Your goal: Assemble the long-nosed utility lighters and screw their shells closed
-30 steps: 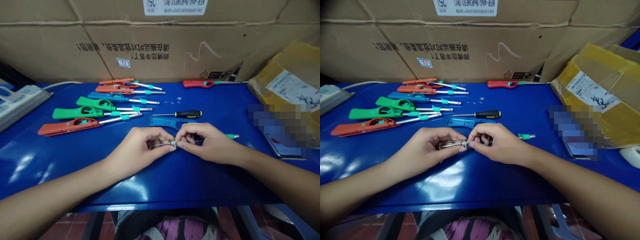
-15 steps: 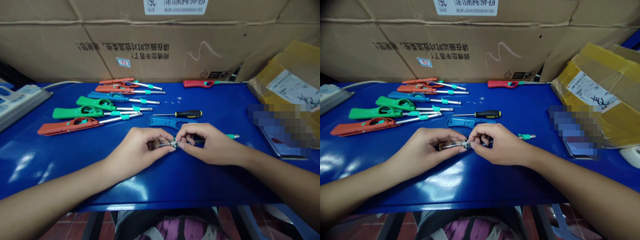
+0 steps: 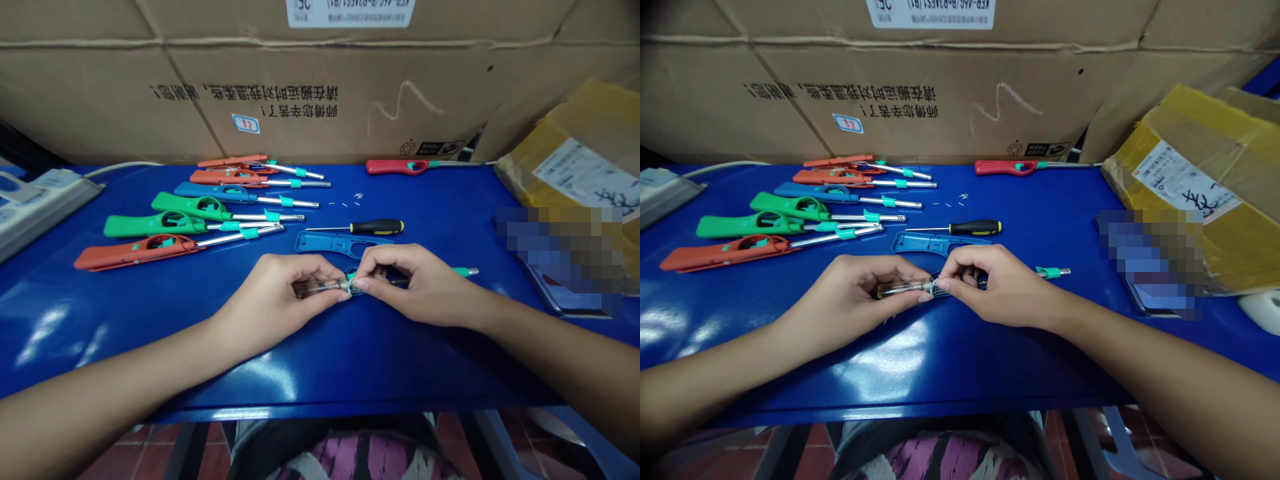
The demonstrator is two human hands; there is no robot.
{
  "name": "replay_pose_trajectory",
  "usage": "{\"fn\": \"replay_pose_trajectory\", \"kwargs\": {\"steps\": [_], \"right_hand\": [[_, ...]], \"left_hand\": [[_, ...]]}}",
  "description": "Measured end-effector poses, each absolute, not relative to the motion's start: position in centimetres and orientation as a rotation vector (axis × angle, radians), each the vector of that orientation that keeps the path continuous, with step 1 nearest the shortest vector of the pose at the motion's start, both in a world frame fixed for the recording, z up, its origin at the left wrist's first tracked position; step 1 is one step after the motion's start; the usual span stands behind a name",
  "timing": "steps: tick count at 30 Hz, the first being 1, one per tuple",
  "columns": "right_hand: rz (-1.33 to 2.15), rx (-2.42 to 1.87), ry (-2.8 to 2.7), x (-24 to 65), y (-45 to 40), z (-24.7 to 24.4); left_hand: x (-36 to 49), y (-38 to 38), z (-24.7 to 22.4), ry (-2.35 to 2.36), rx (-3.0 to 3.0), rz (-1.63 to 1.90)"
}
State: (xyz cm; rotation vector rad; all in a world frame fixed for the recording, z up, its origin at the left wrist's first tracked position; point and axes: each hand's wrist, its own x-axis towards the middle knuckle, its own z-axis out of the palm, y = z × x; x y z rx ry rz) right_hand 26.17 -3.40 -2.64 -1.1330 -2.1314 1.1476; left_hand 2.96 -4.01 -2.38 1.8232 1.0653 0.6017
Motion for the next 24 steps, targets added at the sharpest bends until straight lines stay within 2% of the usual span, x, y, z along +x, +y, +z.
{"fn": "replay_pose_trajectory", "kwargs": {"steps": [9, 17, 24], "right_hand": [[1.134, -1.117, -2.157, 26.3, -3.3, -2.2], [0.82, -1.172, -2.375, 28.1, -2.4, -0.2], [0.908, -1.236, -2.577, 29.5, -1.7, 0.3]], "left_hand": [[2.9, -3.8, -2.0, 1.039, 1.889, 0.586], [1.7, -3.0, -0.6, 1.026, 2.299, 0.515], [1.6, -2.9, -0.9, 0.999, 2.325, 0.444]]}}
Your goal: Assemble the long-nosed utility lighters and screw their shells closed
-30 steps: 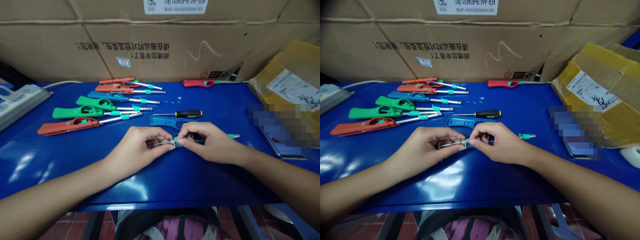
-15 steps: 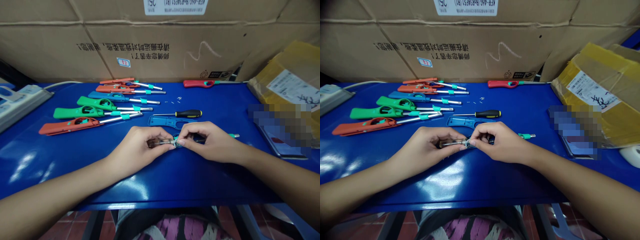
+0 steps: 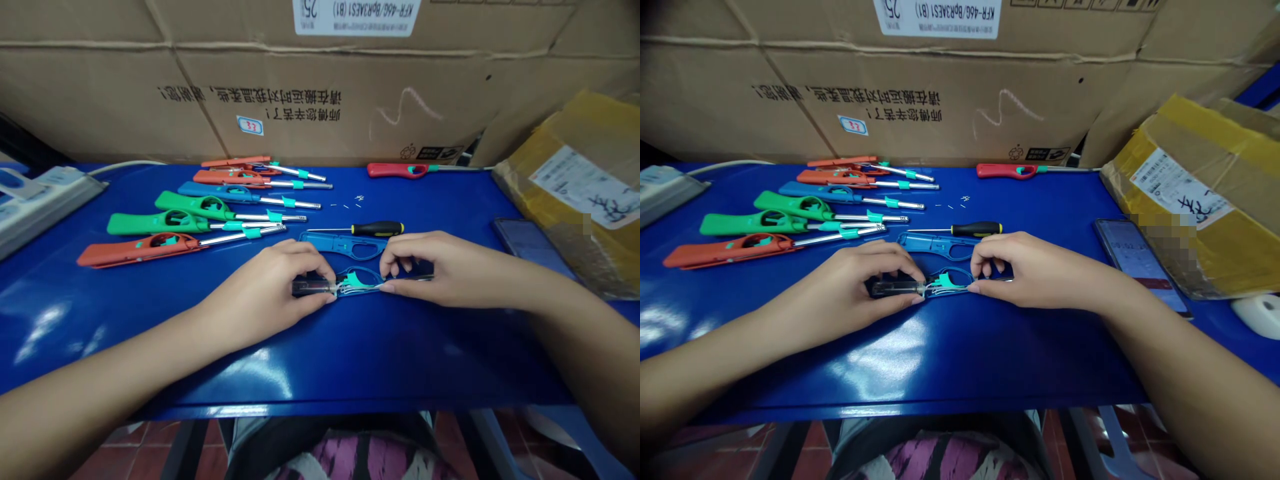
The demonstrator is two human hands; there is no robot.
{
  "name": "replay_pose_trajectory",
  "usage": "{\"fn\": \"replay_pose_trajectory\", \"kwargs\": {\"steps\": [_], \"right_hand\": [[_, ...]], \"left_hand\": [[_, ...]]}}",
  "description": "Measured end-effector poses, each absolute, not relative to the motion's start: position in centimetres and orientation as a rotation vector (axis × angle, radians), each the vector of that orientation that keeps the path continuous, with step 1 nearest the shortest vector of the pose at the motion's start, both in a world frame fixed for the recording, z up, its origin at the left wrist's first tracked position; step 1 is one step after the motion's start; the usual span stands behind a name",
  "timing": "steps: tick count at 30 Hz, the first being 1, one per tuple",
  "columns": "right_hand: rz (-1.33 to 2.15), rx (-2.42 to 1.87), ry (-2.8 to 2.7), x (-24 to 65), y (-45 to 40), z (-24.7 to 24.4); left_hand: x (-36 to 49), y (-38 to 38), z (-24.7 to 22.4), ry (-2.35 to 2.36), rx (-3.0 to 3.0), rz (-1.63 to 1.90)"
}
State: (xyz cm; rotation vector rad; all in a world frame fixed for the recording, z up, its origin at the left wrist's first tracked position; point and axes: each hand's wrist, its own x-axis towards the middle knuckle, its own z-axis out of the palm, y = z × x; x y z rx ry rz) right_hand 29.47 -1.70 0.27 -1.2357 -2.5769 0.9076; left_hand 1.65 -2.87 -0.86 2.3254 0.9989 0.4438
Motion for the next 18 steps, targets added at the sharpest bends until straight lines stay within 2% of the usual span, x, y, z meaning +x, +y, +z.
{"fn": "replay_pose_trajectory", "kwargs": {"steps": [6, 18], "right_hand": [[1.023, -1.27, -2.55, 29.22, -1.55, 0.21], [0.923, -1.239, -2.548, 29.6, -1.45, -0.08]], "left_hand": [[1.44, -2.71, -0.93, 1.016, 2.352, 0.419], [0.77, -1.9, -0.66, 1.046, 2.444, 0.325]]}}
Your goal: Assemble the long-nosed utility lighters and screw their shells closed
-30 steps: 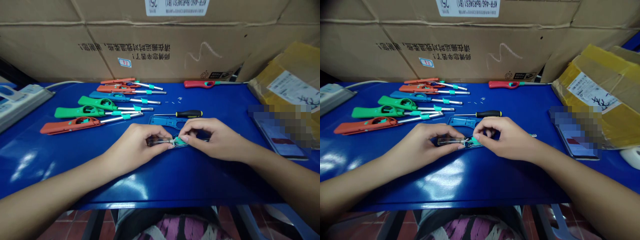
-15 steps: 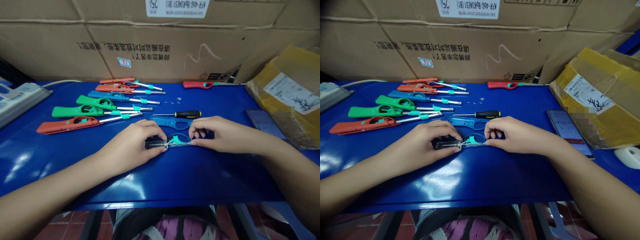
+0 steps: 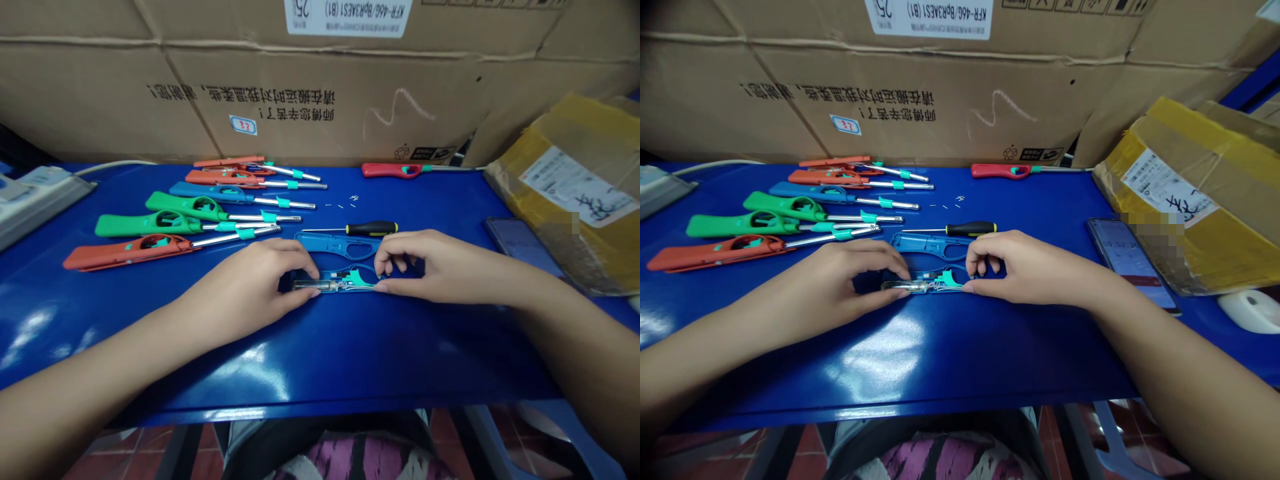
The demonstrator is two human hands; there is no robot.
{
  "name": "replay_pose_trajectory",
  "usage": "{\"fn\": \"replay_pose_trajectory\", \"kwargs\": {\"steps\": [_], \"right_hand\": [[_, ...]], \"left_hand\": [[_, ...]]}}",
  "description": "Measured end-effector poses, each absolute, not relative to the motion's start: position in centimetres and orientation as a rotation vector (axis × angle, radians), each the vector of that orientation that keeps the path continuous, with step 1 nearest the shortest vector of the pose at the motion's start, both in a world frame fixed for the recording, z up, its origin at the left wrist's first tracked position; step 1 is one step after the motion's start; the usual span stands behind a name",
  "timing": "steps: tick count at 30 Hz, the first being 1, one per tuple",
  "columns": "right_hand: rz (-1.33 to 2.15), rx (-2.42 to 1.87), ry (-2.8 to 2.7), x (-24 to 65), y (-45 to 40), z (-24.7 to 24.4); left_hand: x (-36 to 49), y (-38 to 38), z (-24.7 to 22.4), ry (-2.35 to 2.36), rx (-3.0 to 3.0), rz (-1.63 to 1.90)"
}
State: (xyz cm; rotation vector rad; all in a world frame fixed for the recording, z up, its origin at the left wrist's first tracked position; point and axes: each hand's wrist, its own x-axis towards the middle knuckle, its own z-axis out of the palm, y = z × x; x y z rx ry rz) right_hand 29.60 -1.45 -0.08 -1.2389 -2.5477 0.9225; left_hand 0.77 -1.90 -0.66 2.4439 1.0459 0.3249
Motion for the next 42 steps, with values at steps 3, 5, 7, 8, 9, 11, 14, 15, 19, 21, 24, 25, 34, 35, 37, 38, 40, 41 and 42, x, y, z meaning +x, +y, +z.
{"fn": "replay_pose_trajectory", "kwargs": {"steps": [3, 5, 7, 8, 9, 11, 14, 15, 19, 21, 24, 25, 34, 35, 37, 38, 40, 41, 42], "right_hand": [[0.931, -1.242, -2.493, 29.1, -1.6, -0.4], [0.947, -1.247, -2.473, 28.7, -1.6, -0.7], [0.975, -1.258, -2.454, 28.5, -1.7, -0.8], [0.996, -1.267, -2.441, 28.4, -1.7, -0.9], [1.019, -1.281, -2.423, 28.3, -1.7, -0.9], [1.063, -1.318, -2.376, 28.2, -1.8, -1.1], [1.083, -1.325, -2.358, 28.3, -1.8, -1.2], [1.056, -1.299, -2.383, 28.3, -1.7, -1.2], [0.885, -1.16, -2.515, 28.8, -1.6, -1.0], [0.854, -1.142, -2.533, 28.9, -1.6, -0.9], [0.759, -1.138, -2.478, 28.5, -1.9, -0.9], [0.715, -1.125, -2.45, 28.3, -2.1, -1.0], [0.624, -0.942, -2.446, 26.4, -3.1, -2.8], [0.626, -0.944, -2.446, 26.4, -3.2, -2.8], [0.623, -0.947, -2.452, 26.5, -3.2, -2.8], [0.622, -0.948, -2.454, 26.5, -3.2, -2.7], [0.631, -0.943, -2.455, 26.5, -3.2, -2.7], [0.641, -0.94, -2.455, 26.5, -3.3, -2.6], [0.65, -0.936, -2.454, 26.5, -3.3, -2.7]], "left_hand": [[0.9, -1.8, -0.8, 1.037, 2.435, 0.34], [1.0, -1.8, -0.8, 1.032, 2.431, 0.349], [1.0, -1.9, -0.8, 1.027, 2.426, 0.352], [1.0, -1.9, -0.7, 1.029, 2.423, 0.351], [1.0, -2.0, -0.7, 1.032, 2.421, 0.348], [1.0, -2.0, -0.6, 1.039, 2.421, 0.335], [0.8, -1.9, -0.4, 1.034, 2.433, 0.307], [0.8, -1.8, -0.4, 1.027, 2.439, 0.298], [0.8, -1.6, -0.4, 1.024, 2.429, 0.312], [1.0, -1.7, -0.5, 1.054, 2.385, 0.335], [1.2, -1.9, -0.7, 1.077, 2.339, 0.369], [1.3, -2.0, -0.8, 1.071, 2.337, 0.381], [1.7, -2.6, -1.3, 1.081, 2.282, 0.407], [1.7, -2.6, -1.4, 1.08, 2.282, 0.415], [1.7, -2.5, -1.5, 1.071, 2.289, 0.424], [1.7, -2.5, -1.6, 1.067, 2.29, 0.422], [1.7, -2.5, -1.7, 1.066, 2.29, 0.414], [1.7, -2.5, -1.7, 1.068, 2.289, 0.406], [1.7, -2.5, -1.7, 1.074, 2.289, 0.397]]}}
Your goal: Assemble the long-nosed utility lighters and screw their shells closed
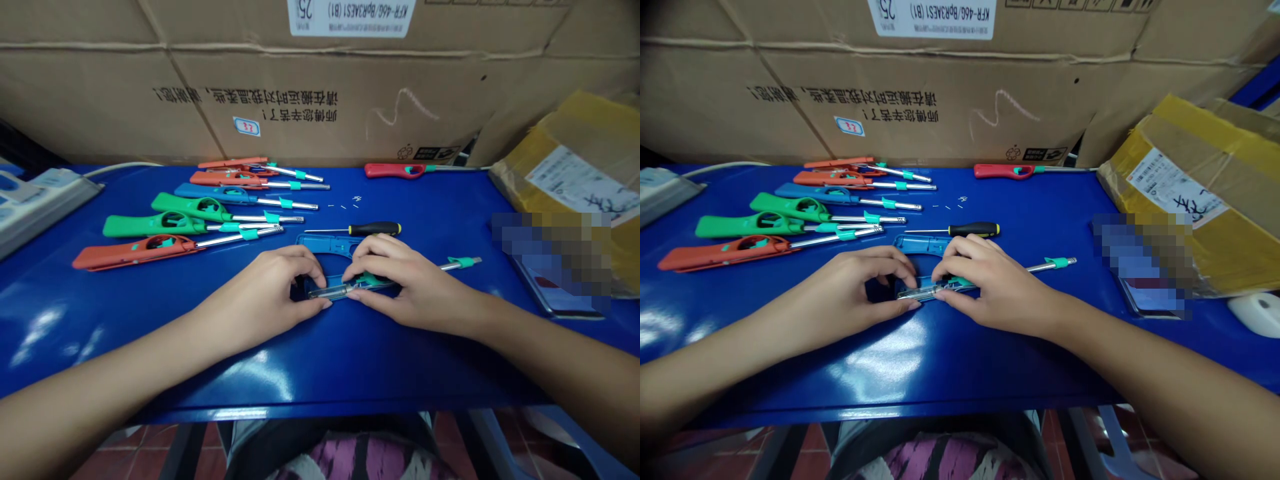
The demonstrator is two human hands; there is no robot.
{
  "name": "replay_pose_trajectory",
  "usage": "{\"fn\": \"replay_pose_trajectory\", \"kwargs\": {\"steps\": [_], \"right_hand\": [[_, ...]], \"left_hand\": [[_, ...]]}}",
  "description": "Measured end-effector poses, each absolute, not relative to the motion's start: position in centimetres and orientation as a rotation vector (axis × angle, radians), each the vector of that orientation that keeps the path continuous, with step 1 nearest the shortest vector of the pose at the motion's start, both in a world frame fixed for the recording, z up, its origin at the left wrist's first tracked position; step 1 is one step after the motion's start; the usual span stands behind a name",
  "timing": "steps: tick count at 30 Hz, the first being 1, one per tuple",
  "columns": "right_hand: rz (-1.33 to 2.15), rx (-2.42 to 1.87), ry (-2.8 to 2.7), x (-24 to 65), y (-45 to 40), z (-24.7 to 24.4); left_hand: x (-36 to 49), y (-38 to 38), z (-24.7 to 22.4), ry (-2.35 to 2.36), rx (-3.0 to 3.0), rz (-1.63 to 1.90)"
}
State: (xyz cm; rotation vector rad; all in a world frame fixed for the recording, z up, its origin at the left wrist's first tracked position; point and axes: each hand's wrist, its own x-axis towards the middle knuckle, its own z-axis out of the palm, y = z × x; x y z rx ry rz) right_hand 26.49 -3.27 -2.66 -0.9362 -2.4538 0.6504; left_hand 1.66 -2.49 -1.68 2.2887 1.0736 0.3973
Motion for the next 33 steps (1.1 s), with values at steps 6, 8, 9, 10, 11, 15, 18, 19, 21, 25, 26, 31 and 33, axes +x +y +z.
{"fn": "replay_pose_trajectory", "kwargs": {"steps": [6, 8, 9, 10, 11, 15, 18, 19, 21, 25, 26, 31, 33], "right_hand": [[0.648, -0.908, -2.475, 26.5, -3.3, -2.9], [0.646, -0.91, -2.502, 26.5, -3.3, -2.9], [0.646, -0.914, -2.516, 26.5, -3.3, -2.9], [0.642, -0.919, -2.526, 26.5, -3.3, -2.9], [0.637, -0.923, -2.532, 26.5, -3.3, -2.9], [0.608, -0.927, -2.534, 26.5, -3.3, -3.1], [0.6, -0.928, -2.529, 26.5, -3.3, -3.1], [0.599, -0.925, -2.525, 26.6, -3.3, -3.1], [0.593, -0.916, -2.511, 26.7, -3.3, -3.1], [0.552, -0.884, -2.506, 26.9, -3.2, -3.0], [0.529, -0.873, -2.521, 26.9, -3.1, -3.0], [0.376, -0.822, -2.657, 27.2, -2.9, -2.7], [0.324, -0.797, -2.699, 27.3, -2.9, -2.4]], "left_hand": [[1.7, -2.6, -1.6, 1.113, 2.272, 0.391], [1.7, -2.7, -1.6, 1.112, 2.26, 0.409], [1.8, -2.7, -1.6, 1.11, 2.257, 0.421], [1.8, -2.7, -1.6, 1.107, 2.258, 0.432], [1.8, -2.7, -1.6, 1.105, 2.261, 0.442], [1.7, -2.6, -1.6, 1.113, 2.281, 0.449], [1.6, -2.6, -1.4, 1.097, 2.295, 0.433], [1.5, -2.6, -1.3, 1.087, 2.298, 0.428], [1.5, -2.6, -1.1, 1.065, 2.298, 0.422], [1.5, -2.4, -1.1, 1.03, 2.269, 0.439], [1.5, -2.4, -1.1, 1.033, 2.261, 0.445], [1.5, -1.8, -1.3, 1.071, 2.202, 0.452], [1.4, -1.7, -1.4, 1.075, 2.177, 0.45]]}}
